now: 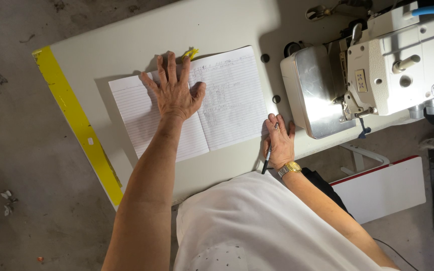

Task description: The recorder reviews style numbers and fitting sample information in a production notebook and writes down notes.

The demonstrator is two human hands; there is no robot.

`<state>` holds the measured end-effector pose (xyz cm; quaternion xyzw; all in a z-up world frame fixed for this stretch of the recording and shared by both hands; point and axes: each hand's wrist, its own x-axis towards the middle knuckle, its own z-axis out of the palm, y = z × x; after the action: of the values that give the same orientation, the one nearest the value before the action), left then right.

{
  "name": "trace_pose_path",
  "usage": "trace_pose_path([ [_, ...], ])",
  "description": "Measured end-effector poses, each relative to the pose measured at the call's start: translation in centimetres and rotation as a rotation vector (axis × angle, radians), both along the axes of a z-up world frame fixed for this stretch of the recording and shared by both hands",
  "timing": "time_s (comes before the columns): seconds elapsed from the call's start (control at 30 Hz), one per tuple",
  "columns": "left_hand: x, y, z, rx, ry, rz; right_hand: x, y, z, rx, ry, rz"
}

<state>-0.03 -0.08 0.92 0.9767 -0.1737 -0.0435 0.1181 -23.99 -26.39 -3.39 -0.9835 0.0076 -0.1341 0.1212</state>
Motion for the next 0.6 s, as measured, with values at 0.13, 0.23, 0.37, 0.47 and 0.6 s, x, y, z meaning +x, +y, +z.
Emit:
trace_pose_path([
  [0.13, 0.0, 0.0, 0.0, -0.009, 0.007, 0.002, 0.1, 0.0, 0.3, -0.015, -0.001, 0.006],
  [0.23, 0.0, 0.1, -0.2, -0.023, -0.011, -0.004, 0.2, 0.1, 0.2, -0.003, 0.003, 0.001],
  [0.37, 0.0, 0.1, 0.0, -0.036, 0.003, -0.002, 0.1, 0.1, 0.4, -0.005, 0.011, 0.002],
  [0.47, -0.1, 0.1, 0.1, -0.023, 0.008, 0.001, 0.0, 0.1, 0.4, 0.007, 0.013, -0.003],
  [0.6, -0.1, -0.1, 1.2, -0.011, 0.072, 0.011, 0.2, 0.1, 0.2, 0.007, 0.009, -0.003],
])
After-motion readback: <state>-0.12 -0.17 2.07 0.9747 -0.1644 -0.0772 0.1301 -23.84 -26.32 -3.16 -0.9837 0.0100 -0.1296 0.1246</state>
